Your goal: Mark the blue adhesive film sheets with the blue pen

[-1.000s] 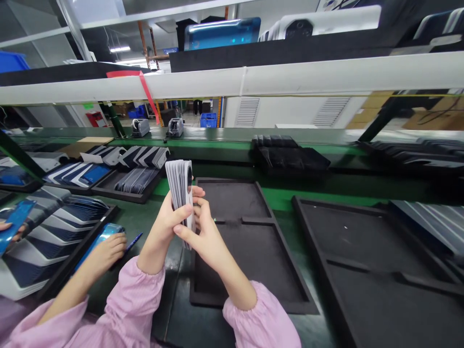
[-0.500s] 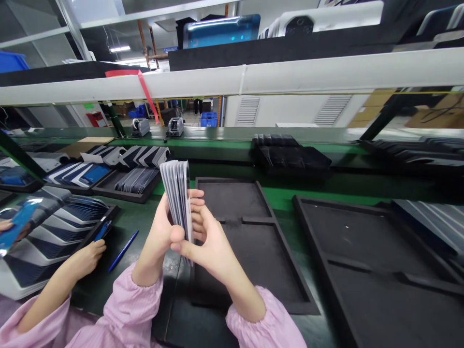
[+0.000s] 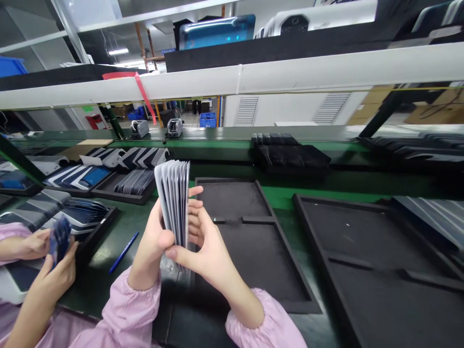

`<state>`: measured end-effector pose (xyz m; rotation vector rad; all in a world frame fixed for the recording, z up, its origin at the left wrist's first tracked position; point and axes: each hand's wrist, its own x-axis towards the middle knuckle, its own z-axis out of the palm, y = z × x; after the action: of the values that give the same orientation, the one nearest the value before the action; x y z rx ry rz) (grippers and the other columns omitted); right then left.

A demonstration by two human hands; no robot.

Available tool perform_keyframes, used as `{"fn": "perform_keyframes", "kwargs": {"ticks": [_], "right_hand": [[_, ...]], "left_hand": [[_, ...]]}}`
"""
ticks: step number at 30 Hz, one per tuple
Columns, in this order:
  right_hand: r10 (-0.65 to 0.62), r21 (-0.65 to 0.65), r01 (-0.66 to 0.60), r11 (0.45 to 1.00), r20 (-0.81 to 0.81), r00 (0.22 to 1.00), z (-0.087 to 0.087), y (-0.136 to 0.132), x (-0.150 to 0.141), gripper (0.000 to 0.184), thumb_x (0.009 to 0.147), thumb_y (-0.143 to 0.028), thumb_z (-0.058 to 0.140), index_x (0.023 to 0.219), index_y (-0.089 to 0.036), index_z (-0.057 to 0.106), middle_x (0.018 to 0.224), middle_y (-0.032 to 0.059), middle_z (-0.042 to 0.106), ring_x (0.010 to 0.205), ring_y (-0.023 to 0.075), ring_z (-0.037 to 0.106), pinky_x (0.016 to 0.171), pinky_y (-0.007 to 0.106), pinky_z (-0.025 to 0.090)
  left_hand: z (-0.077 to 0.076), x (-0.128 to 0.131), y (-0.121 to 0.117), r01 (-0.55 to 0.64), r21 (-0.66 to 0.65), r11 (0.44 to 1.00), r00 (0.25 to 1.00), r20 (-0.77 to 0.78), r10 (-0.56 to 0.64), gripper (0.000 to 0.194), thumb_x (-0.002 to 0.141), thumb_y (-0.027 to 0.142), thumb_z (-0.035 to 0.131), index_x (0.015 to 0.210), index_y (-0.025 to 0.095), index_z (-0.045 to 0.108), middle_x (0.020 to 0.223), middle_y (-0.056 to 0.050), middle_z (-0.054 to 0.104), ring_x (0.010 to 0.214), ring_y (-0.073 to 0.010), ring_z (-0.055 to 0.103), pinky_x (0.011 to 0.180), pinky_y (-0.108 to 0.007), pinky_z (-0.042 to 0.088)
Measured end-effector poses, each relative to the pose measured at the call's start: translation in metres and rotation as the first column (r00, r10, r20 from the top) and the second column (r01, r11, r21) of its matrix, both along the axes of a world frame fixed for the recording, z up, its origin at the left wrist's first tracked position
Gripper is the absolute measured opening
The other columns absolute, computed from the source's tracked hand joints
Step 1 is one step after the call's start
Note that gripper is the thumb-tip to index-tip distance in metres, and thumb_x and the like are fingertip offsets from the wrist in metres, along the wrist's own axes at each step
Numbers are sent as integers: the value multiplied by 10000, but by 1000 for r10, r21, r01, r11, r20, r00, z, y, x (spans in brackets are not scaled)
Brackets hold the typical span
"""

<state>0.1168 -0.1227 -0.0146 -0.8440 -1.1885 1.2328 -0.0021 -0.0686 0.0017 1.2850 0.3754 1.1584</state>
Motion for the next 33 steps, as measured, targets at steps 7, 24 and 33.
{"fn": "perform_keyframes", "kwargs": {"ticks": [7, 24, 33], "right_hand": [[7, -8, -7, 1000, 28, 1000, 2, -1, -1, 852, 658, -580, 924, 1304, -231, 490, 1263, 151, 664, 1161, 300, 684, 966, 415, 590], [-18, -29, 20, 999, 65, 998, 3, -2, -1, 1029, 592, -693, 915, 1372, -218, 442, 1333, 173, 641, 1211, 308, 664, 965, 397, 588], [-111, -38, 116, 993, 113, 987, 8, -3, -4, 894, 558, -525, 974, 1250, -225, 494, 1256, 141, 681, 1145, 300, 698, 916, 396, 609]], "left_hand": [[1, -1, 0, 23, 86, 996, 1000, 12, -24, 827, 676, 634, 881, 1272, 151, 573, 1379, -192, 643, 1143, -279, 711, 958, -326, 599], [3, -1, -5, 5, 79, 997, 1000, -21, -3, 609, 857, 583, 744, 1268, 160, 594, 1391, -166, 641, 1169, -302, 690, 1022, -424, 571], [-4, 0, 0, 16, 114, 993, 1000, -11, -15, 581, 875, 585, 708, 1248, 148, 626, 1342, -165, 664, 1155, -311, 687, 1018, -448, 570]]}}
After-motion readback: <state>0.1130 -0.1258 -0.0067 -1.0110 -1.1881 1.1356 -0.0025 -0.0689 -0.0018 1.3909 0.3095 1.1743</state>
